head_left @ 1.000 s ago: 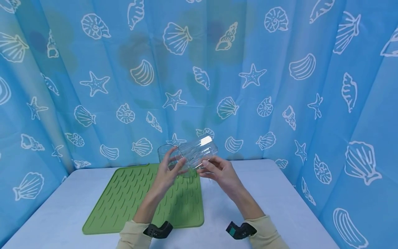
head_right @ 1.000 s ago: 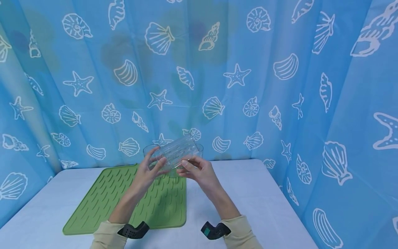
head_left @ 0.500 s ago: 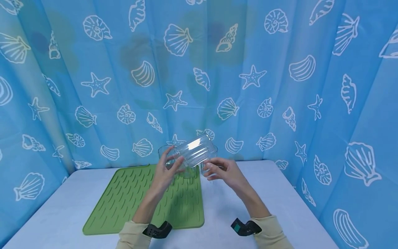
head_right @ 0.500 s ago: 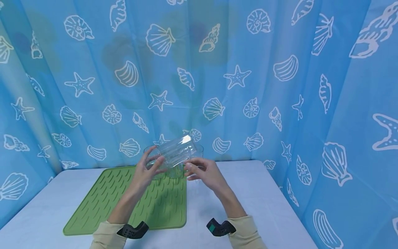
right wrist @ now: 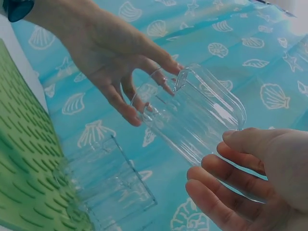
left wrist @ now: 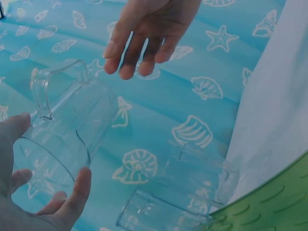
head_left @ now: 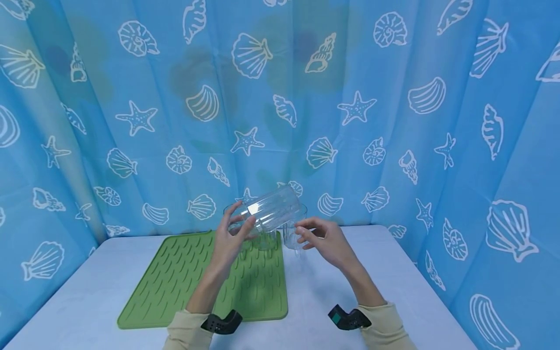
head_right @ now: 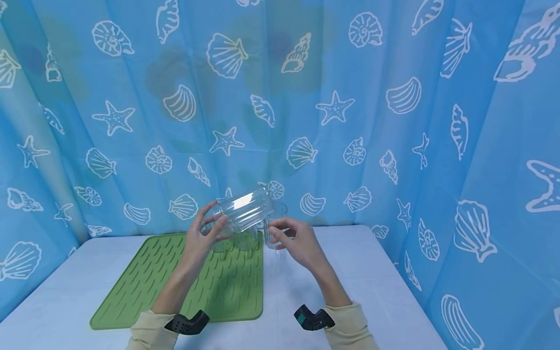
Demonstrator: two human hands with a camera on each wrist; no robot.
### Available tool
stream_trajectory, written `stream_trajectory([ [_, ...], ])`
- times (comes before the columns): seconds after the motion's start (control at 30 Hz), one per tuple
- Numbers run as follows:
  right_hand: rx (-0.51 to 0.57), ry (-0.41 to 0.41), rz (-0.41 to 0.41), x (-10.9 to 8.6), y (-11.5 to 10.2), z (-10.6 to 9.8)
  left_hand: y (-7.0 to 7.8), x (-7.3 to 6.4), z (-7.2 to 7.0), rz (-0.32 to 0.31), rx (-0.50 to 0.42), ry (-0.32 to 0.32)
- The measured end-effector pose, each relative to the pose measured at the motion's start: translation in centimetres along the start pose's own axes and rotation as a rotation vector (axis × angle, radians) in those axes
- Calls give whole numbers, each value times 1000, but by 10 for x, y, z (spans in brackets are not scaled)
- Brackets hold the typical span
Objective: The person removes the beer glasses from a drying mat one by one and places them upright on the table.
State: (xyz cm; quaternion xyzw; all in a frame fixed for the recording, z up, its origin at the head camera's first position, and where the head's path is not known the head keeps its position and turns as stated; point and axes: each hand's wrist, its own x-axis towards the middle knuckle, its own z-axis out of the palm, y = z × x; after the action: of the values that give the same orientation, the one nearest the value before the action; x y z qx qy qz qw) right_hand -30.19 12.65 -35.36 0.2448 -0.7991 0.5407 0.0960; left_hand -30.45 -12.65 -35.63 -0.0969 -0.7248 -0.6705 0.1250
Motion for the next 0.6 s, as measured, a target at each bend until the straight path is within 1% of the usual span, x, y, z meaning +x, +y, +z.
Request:
stream_trajectory([
  [0.2, -81, 42, -22, -2, -2, 3, -1, 2, -1, -11, 37, 19],
  [0.33, -133, 65, -40, -3, -5, 4, 0, 2, 0, -6, 84, 26],
  [0.43, -153, 71, -46, -3, -7, 5, 1, 2, 2, -6, 125, 31],
  [0.6, -170, 74, -63, -2, -7, 6, 0, 3, 3, -5, 153, 35],
])
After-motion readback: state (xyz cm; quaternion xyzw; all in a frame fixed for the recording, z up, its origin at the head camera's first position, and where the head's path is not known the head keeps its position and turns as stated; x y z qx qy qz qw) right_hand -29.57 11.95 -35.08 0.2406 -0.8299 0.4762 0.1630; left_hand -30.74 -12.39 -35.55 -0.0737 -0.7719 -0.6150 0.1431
